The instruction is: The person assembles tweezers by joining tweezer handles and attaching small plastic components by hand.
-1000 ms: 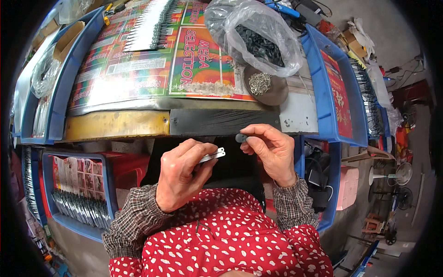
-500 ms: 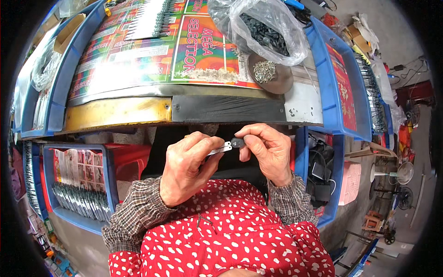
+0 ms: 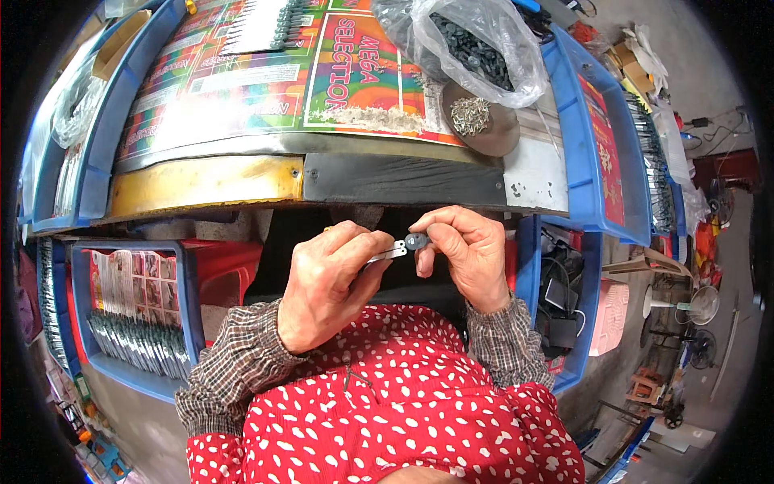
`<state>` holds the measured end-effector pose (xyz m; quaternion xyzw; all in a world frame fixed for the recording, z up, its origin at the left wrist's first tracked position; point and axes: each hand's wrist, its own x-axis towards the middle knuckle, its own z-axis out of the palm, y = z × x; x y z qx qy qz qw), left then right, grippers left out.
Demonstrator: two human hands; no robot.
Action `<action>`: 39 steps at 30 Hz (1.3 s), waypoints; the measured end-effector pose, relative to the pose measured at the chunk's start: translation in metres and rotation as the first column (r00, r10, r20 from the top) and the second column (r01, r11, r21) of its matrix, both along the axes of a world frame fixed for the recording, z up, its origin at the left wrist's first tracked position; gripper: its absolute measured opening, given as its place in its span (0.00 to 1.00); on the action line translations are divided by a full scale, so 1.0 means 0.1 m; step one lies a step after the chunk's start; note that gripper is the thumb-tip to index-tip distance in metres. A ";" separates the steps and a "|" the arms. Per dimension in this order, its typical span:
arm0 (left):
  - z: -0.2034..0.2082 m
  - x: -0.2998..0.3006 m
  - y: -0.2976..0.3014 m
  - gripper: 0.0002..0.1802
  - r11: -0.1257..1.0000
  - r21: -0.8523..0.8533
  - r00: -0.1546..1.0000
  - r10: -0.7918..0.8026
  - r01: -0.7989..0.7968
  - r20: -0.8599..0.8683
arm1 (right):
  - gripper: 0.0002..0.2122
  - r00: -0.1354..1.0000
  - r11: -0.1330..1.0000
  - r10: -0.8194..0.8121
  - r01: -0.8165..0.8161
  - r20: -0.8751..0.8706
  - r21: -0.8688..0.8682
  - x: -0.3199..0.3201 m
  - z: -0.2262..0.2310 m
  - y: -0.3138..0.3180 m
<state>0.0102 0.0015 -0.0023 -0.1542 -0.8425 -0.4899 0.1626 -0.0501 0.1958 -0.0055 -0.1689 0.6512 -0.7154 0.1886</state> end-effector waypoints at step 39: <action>-0.27 0.07 0.01 0.14 0.997 0.054 0.991 -0.058 0.052 0.120 | 0.09 0.976 0.984 0.130 -0.148 0.175 0.096 0.05 -0.23 0.03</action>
